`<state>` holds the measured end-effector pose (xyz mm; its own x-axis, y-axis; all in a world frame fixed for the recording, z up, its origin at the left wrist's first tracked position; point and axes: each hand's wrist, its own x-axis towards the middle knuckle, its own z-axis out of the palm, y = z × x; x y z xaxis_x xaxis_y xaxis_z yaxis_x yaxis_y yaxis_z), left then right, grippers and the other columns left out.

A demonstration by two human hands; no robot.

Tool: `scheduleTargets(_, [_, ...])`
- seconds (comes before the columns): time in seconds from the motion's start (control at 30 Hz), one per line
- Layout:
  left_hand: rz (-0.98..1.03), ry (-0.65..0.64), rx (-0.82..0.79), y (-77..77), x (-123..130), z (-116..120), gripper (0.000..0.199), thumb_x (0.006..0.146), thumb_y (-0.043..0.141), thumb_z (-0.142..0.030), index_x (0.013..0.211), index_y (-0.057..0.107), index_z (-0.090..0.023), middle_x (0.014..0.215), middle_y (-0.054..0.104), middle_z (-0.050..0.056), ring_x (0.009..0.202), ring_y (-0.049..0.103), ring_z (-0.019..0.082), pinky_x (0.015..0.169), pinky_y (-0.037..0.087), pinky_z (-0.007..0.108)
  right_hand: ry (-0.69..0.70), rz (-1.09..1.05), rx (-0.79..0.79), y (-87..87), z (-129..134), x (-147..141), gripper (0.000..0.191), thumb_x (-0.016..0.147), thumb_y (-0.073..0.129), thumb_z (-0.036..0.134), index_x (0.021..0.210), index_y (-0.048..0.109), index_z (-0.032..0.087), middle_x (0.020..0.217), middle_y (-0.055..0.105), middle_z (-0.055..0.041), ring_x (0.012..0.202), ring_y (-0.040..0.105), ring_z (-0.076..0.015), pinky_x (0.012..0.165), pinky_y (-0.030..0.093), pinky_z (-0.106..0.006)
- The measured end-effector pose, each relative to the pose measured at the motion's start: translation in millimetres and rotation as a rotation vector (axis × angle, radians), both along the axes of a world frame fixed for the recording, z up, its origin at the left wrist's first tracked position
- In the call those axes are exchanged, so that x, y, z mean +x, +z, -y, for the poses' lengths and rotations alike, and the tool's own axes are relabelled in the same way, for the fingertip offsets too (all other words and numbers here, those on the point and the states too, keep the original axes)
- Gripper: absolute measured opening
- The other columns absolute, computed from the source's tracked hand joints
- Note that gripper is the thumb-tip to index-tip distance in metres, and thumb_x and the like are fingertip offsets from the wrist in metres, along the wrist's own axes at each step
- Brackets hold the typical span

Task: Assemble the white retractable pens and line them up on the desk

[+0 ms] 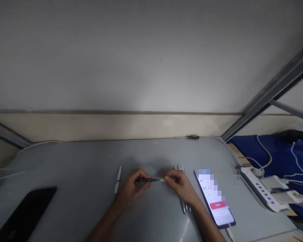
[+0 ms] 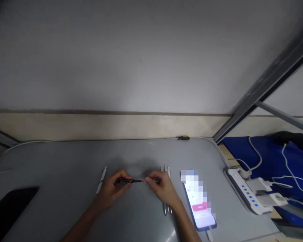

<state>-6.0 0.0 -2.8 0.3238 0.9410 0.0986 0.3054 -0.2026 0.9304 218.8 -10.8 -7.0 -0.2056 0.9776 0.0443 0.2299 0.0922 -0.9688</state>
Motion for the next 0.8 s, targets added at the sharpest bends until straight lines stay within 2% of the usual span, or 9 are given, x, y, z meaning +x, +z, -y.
scheduleTargets(0.1, [-0.002,-0.005,-0.021,-1.4,0.1,-0.8,0.020,0.082,0.063,-0.038,0.079,0.060,-0.019,0.077,0.063,0.001,0.072,0.058,0.014,0.066,0.045,0.025,-0.011,-0.043,0.007,1.9,0.3,-0.4,0.024,0.078,0.070,0.035,0.096,0.068,0.020,0.081,0.065,-0.0021,0.072,0.059,-0.0165,0.062,0.045,-0.026])
scheduleTargets(0.23, [-0.013,-0.020,-0.012,-2.4,0.2,-1.6,0.023,0.081,0.064,-0.041,0.079,0.060,-0.019,0.076,0.063,0.001,0.073,0.059,0.015,0.068,0.046,0.026,0.054,-0.009,-0.018,4.0,0.3,-0.7,0.022,0.086,0.061,0.037,0.077,0.067,0.019,0.068,0.061,-0.0014,0.065,0.057,-0.0156,0.059,0.043,-0.025])
scheduleTargets(0.37, [0.001,-0.009,-0.034,0.0,0.2,-1.8,0.024,0.081,0.063,-0.042,0.078,0.058,-0.019,0.074,0.060,0.001,0.069,0.056,0.014,0.064,0.044,0.025,0.009,-0.013,0.001,3.1,0.7,-0.4,0.022,0.081,0.067,0.036,0.097,0.067,0.020,0.072,0.058,0.0005,0.064,0.054,-0.0143,0.057,0.040,-0.024])
scheduleTargets(0.4, [0.000,-0.006,-0.039,0.3,0.1,-1.9,0.024,0.081,0.063,-0.042,0.077,0.058,-0.019,0.074,0.060,0.001,0.069,0.056,0.014,0.064,0.044,0.024,0.004,-0.019,0.001,2.9,0.9,-0.5,0.023,0.080,0.069,0.036,0.096,0.066,0.020,0.074,0.058,0.0006,0.065,0.053,-0.0140,0.056,0.040,-0.023])
scheduleTargets(0.5, [-0.002,-0.005,-0.035,-1.0,-0.2,-2.3,0.024,0.081,0.063,-0.042,0.078,0.058,-0.019,0.075,0.060,0.001,0.072,0.057,0.015,0.066,0.044,0.025,0.040,0.011,-0.009,2.9,0.9,-0.7,0.021,0.087,0.059,0.036,0.076,0.063,0.018,0.066,0.053,0.0013,0.062,0.050,-0.0130,0.056,0.037,-0.023])
scheduleTargets(0.63, [0.018,-0.015,-0.047,-4.0,-0.5,-2.2,0.023,0.082,0.062,-0.042,0.079,0.058,-0.019,0.075,0.059,0.001,0.070,0.055,0.014,0.065,0.044,0.025,0.018,0.009,0.011,4.3,0.9,-1.1,0.020,0.081,0.067,0.032,0.096,0.064,0.019,0.075,0.057,0.0010,0.066,0.052,-0.0137,0.058,0.038,-0.023])
scheduleTargets(0.7, [0.015,-0.008,-0.053,-3.8,-0.5,-2.1,0.022,0.082,0.062,-0.041,0.080,0.058,-0.019,0.076,0.060,0.001,0.071,0.056,0.014,0.066,0.044,0.025,0.029,0.031,0.005,5.1,1.0,-1.5,0.015,0.083,0.065,0.033,0.086,0.065,0.018,0.071,0.056,0.0012,0.062,0.050,-0.0131,0.056,0.036,-0.023])
scheduleTargets(0.77, [0.005,-0.012,-0.054,-2.7,-0.5,-2.1,0.021,0.082,0.063,-0.040,0.081,0.059,-0.019,0.076,0.060,0.001,0.072,0.056,0.014,0.067,0.044,0.025,0.043,0.072,0.001,5.8,0.9,-2.0,0.029,0.090,0.055,0.036,0.068,0.061,0.017,0.061,0.051,0.0015,0.058,0.047,-0.0125,0.054,0.034,-0.024])
scheduleTargets(0.8, [0.004,-0.015,-0.051,-2.2,-0.6,-2.2,0.021,0.082,0.063,-0.039,0.080,0.058,-0.019,0.076,0.060,0.001,0.072,0.057,0.014,0.067,0.044,0.025,0.036,0.077,0.004,6.0,0.9,-2.2,0.031,0.090,0.054,0.038,0.069,0.062,0.017,0.060,0.050,0.0016,0.058,0.047,-0.0127,0.054,0.034,-0.024])
